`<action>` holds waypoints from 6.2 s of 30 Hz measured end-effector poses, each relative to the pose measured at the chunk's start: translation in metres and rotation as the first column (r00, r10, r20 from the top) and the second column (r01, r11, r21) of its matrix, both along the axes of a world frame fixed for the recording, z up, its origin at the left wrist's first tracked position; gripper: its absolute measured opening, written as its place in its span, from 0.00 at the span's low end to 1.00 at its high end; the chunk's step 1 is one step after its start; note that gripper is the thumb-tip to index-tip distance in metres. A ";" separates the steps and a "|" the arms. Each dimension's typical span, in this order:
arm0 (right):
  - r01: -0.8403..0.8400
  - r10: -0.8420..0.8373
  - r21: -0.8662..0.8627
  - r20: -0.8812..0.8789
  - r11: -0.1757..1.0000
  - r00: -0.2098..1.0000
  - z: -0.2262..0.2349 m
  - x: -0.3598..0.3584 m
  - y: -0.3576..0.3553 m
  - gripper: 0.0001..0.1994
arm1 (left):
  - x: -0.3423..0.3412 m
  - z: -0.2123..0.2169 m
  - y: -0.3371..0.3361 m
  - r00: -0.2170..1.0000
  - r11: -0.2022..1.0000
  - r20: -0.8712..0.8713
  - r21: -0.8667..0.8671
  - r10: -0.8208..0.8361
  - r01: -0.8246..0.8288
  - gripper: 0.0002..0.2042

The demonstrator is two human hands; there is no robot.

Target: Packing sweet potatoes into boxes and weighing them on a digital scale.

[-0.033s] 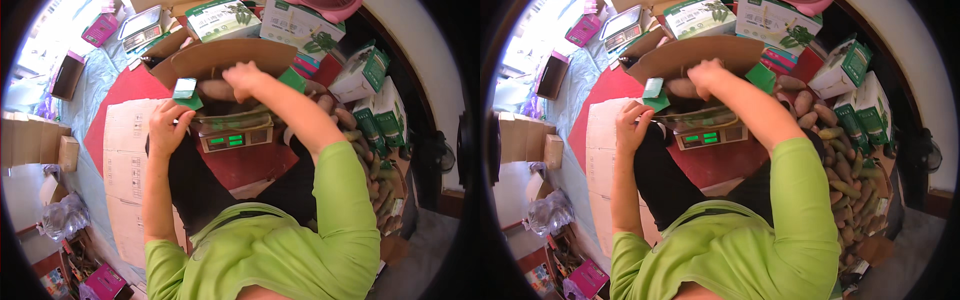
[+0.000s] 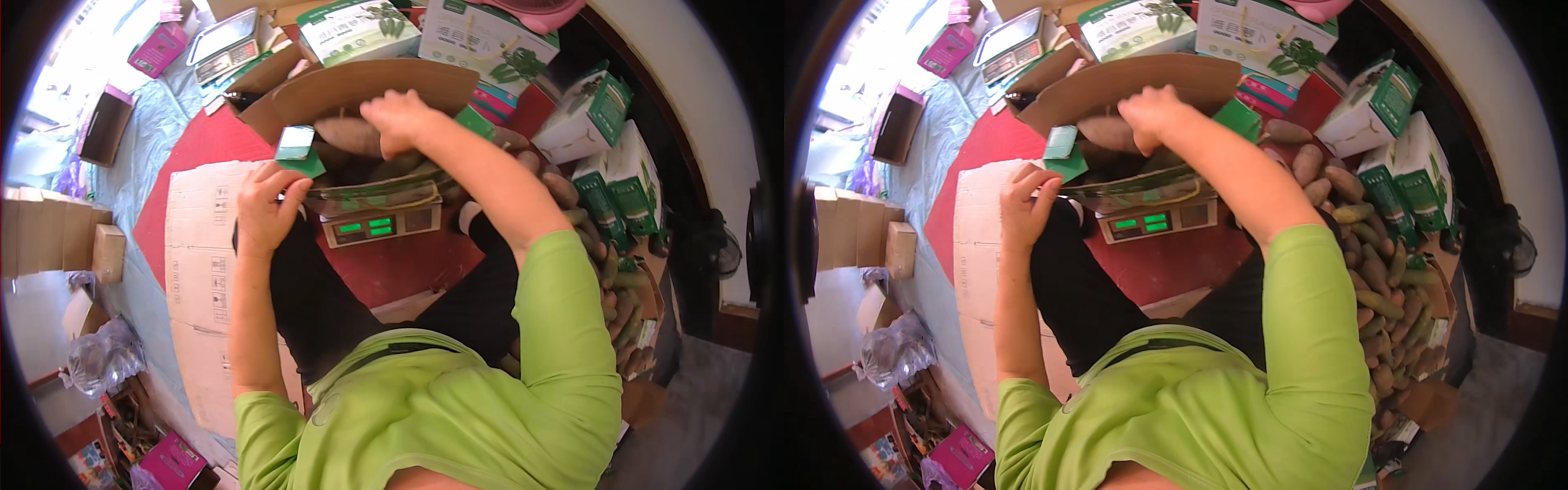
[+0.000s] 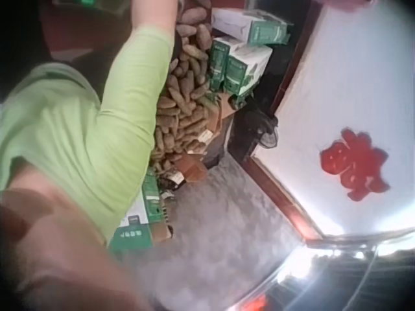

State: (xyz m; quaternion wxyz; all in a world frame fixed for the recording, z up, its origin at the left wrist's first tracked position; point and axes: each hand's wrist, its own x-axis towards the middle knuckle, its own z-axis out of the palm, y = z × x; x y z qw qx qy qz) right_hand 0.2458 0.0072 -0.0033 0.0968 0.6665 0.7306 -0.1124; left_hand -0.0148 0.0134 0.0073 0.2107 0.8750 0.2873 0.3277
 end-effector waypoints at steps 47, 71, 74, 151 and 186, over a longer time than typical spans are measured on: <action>0.880 -0.566 -0.215 -0.821 0.423 0.071 -0.081 0.175 -0.268 0.16 | -0.001 -0.002 -0.005 0.998 0.998 -0.011 -0.026 0.055 -0.056 0.07; 0.010 -0.049 -0.297 -0.125 0.955 0.991 -0.015 0.031 0.046 0.22 | -0.002 0.004 0.000 0.999 0.999 -0.030 -0.001 -0.037 0.037 0.12; 0.025 0.015 -0.498 0.077 0.867 0.997 -0.029 0.024 0.054 0.19 | -0.007 0.003 0.002 0.996 0.997 -0.048 -0.020 -0.069 0.068 0.12; 0.791 -0.847 -0.550 -0.255 -0.269 -0.466 -0.196 0.136 -0.493 0.24 | 0.007 -0.001 -0.002 0.998 0.999 -0.048 -0.020 0.044 -0.045 0.07; 0.772 -0.847 -0.459 -0.499 0.440 0.186 -0.069 0.151 -0.103 0.17 | -0.021 -0.050 0.096 0.958 0.324 -0.278 -0.902 0.067 -0.285 0.31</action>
